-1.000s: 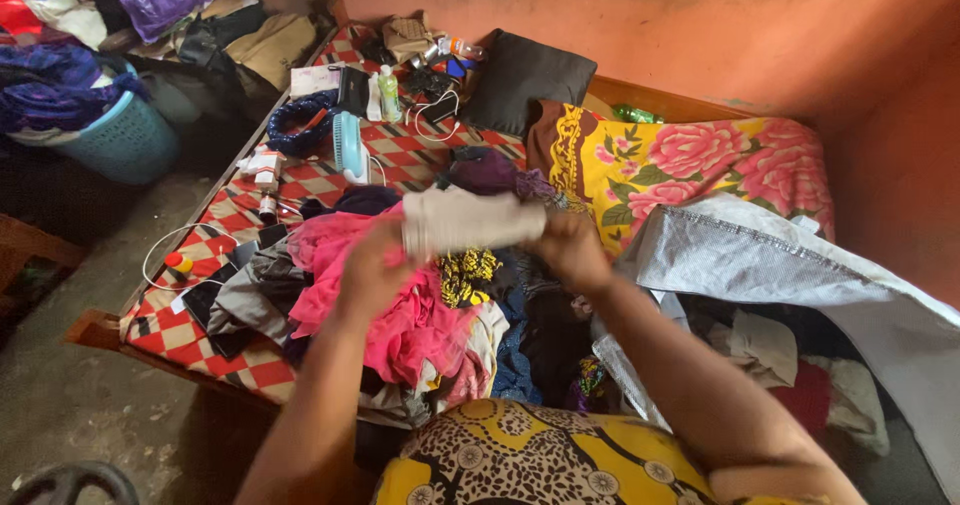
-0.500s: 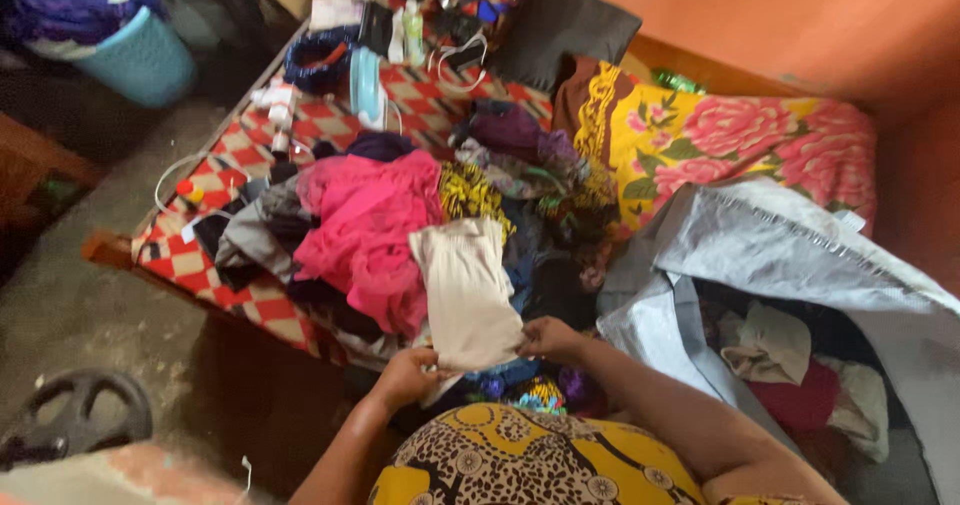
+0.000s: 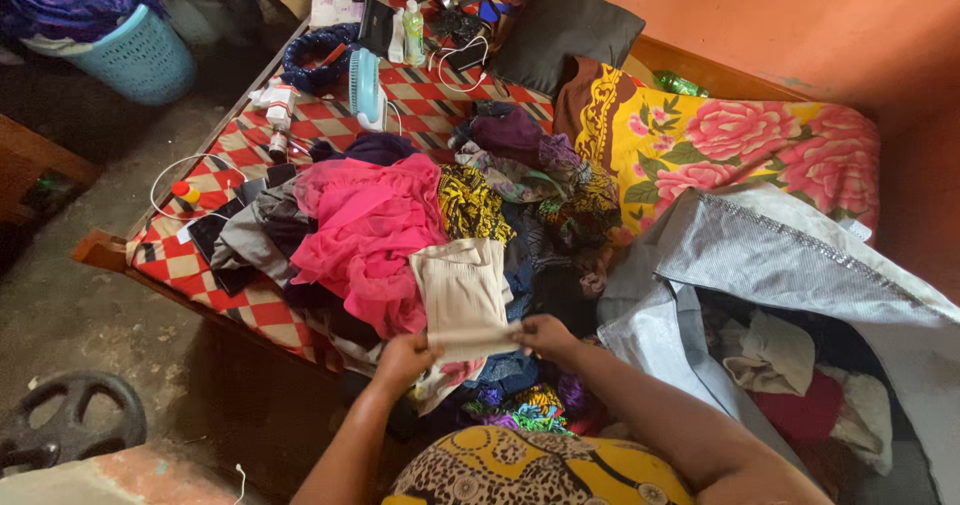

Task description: The person folds various clothing items including a blue sequined garment, a white top, and a yellow patterned cloth by hand, then places them into a large grey bag.

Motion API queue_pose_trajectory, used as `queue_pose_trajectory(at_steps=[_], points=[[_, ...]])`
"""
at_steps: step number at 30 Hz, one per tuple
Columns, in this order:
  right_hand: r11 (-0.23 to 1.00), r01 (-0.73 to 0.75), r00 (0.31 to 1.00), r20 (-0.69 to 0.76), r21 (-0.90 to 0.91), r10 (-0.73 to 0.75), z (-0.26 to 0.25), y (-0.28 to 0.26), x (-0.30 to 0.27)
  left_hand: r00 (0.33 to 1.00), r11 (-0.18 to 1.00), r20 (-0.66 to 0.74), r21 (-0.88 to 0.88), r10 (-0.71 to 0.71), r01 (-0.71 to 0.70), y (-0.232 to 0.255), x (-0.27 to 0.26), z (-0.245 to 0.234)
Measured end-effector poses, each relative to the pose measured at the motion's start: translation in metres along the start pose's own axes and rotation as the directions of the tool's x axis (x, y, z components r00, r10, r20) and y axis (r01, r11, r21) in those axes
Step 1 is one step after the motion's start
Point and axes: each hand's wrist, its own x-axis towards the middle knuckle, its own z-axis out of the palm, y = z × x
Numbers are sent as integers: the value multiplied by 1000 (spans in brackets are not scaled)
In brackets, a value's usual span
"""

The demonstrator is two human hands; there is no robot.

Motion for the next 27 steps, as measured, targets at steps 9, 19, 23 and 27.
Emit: queue_pose_trajectory(at_steps=[9, 19, 23, 27], points=[[973, 225, 922, -312, -48, -228, -7, -28, 83, 980, 939, -197, -341, -20, -49, 11, 102, -6], [944, -304, 950, 119, 126, 290, 5, 8, 29, 976, 960, -175, 267, 131, -81, 28, 38, 46], [940, -306, 950, 111, 151, 291, -2, 2, 24, 885, 913, -349, 369, 308, -172, 7, 81, 40], [936, -227, 969, 155, 270, 191, 3, 1, 14, 911, 970, -343, -156, -229, 186, -17, 126, 34]])
